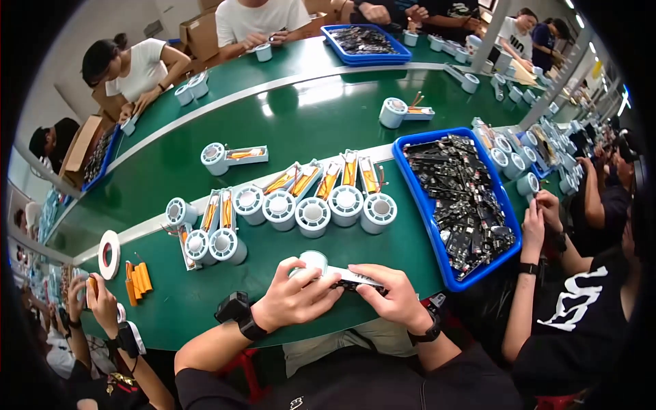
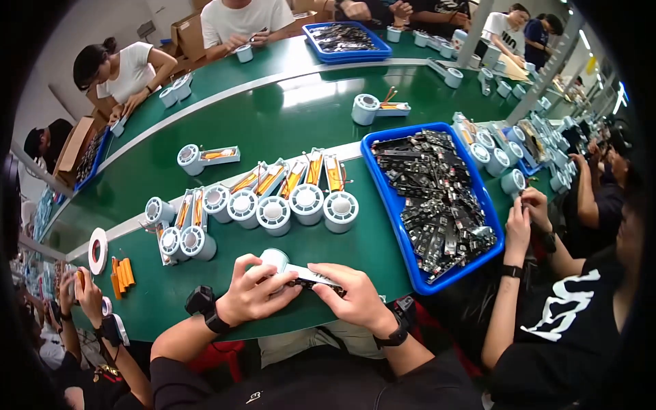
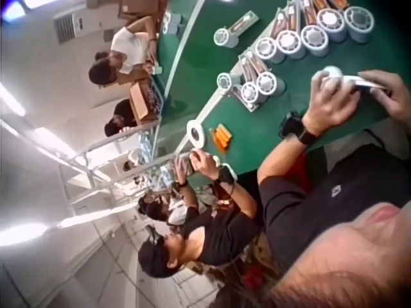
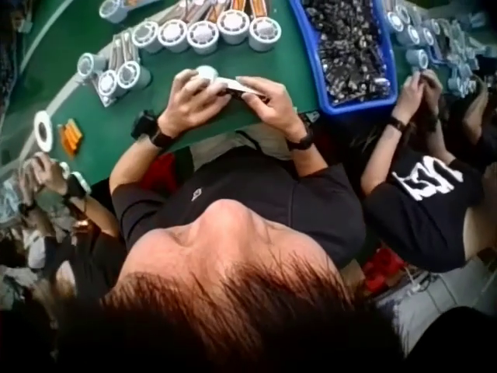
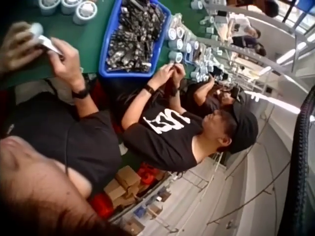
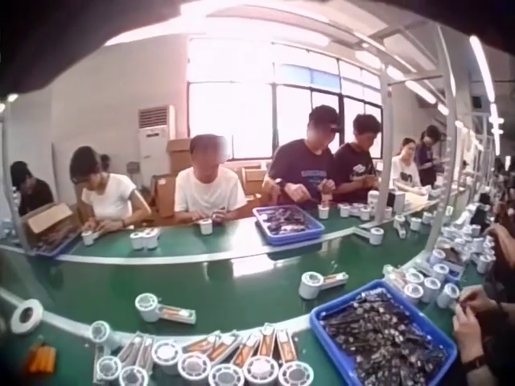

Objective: The person picks up a circuit board from a blue tray, connects it to the wires of a fan assembly by hand, and presses the board into the fan's handle. They then place the assembled fan onto the green table and pick up another fan assembly.

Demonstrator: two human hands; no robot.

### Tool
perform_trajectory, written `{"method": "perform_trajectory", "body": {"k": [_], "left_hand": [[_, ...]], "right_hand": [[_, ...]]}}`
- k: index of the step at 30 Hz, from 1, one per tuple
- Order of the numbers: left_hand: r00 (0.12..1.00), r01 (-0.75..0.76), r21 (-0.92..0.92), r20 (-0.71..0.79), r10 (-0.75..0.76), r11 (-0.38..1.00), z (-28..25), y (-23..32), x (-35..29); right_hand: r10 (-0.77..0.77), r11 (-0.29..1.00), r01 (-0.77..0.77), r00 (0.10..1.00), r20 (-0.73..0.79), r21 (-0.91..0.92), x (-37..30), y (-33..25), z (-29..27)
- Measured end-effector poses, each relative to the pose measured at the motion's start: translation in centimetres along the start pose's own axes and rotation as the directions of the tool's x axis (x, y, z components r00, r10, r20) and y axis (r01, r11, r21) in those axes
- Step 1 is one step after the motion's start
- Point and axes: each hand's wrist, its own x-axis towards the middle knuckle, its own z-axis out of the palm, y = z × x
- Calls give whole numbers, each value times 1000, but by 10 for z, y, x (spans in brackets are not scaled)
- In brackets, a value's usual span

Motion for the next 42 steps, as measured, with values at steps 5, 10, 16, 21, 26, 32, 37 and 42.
{"method": "perform_trajectory", "body": {"k": [5, 10, 16, 21, 26, 32, 37, 42], "left_hand": [[999, 35, -93, -9, -36, 995, 7, -1, 8], [991, -4, -106, 135, 18, 994, -9, 6, 27], [983, 3, -118, 185, 19, 993, -63, -52, 98], [878, 438, 116, 158, -452, 891, -14, -224, 118], [678, 639, 319, 194, -709, 699, 47, -343, 92], [624, 504, 359, 478, -618, 786, 62, -373, 98], [629, 505, 336, 488, -606, 795, 60, -360, 92], [739, 311, 238, 548, -392, 920, 62, -300, 97]], "right_hand": [[33, 996, -36, 999, 35, 80, 7, 8, -5], [-33, 997, 31, 999, 26, 68, 4, 17, -8], [72, 737, -1, 994, -78, 676, -10, 20, -5], [82, 857, -89, 996, 35, 507, -11, 21, -4], [109, 930, -99, 994, -9, 354, -12, 25, -3], [129, 937, -93, 988, -87, 336, -8, 14, -3], [108, 943, -83, 992, -61, 321, -9, 10, -2], [136, 956, -126, 991, -20, 266, -12, 12, -6]]}}
